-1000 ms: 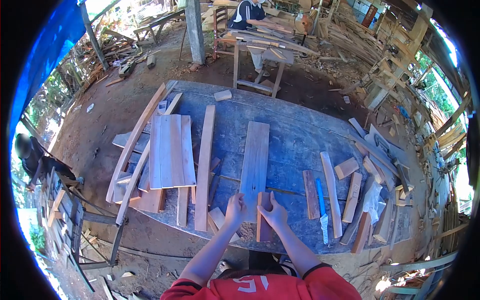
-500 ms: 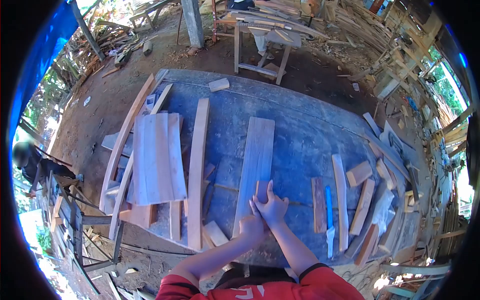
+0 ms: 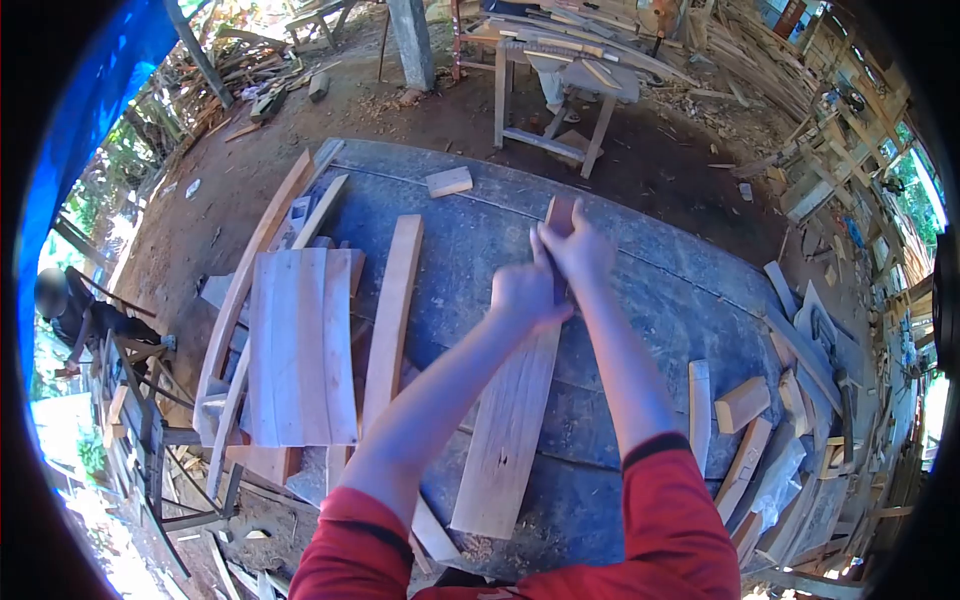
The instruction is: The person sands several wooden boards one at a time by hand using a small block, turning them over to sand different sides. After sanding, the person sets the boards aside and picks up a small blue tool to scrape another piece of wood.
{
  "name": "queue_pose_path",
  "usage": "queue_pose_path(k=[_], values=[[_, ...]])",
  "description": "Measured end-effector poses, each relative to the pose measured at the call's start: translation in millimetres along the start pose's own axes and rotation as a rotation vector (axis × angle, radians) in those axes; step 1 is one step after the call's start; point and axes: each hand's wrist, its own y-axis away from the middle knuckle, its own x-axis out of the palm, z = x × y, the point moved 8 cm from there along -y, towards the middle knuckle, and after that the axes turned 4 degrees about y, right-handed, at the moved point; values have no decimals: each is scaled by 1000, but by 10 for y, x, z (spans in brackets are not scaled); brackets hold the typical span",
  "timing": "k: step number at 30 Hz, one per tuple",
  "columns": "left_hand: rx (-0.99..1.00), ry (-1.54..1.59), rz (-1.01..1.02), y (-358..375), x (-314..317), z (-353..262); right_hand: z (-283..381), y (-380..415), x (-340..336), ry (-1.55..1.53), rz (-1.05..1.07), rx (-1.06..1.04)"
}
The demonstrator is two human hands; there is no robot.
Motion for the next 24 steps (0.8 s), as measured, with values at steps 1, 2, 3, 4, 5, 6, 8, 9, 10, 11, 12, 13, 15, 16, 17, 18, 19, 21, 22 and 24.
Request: queue_pose_path(k=[1,2,3,4,5,6,8,9,10,11,12,13,15,16,17,18,19,21,22,24], values=[[-18,30,-18,299,1,1,40,297,-64,-46,-20,-19],[-35,63,-34,671,63,-21,47,681,-107,-89,-38,-37],[-39,94,-47,1061,185,-45,47,1079,-111,-92,-57,-70],[-42,124,-62,1454,338,-62,36,1482,-86,-95,-79,-103],[-34,112,-64,1852,521,-88,7,1904,-16,-67,-98,-136],[-32,134,-49,2258,674,-101,-18,2348,46,-41,-112,-169],[-32,175,10,2971,1024,-123,-57,3118,145,-58,-34,-183],[-25,192,38,3257,1184,-126,-86,3436,214,-38,21,-175],[-20,209,69,3504,1314,-126,-106,3708,283,-18,80,-167],[-25,211,69,3698,1374,-115,-100,3915,285,-17,83,-171],[-10,175,82,3831,1425,-111,-75,4061,275,6,80,-182],[7,138,97,3934,1472,-107,-53,4169,277,28,77,-191],[24,133,75,4026,1562,-72,-47,4271,323,43,81,-186],[40,129,50,4008,1578,-59,-47,4256,349,61,80,-184],[26,128,37,3951,1601,-31,-34,4206,373,57,77,-202],[30,142,31,3858,1573,-23,-18,4121,354,88,32,-204],[35,154,29,3751,1549,-7,7,4010,341,117,-10,-204],[37,160,7,3439,1506,49,32,3694,392,102,-19,-200],[57,173,-12,3224,1434,61,30,3473,405,101,-31,-180],[47,150,-55,2694,1276,117,31,2948,480,121,-42,-193]])
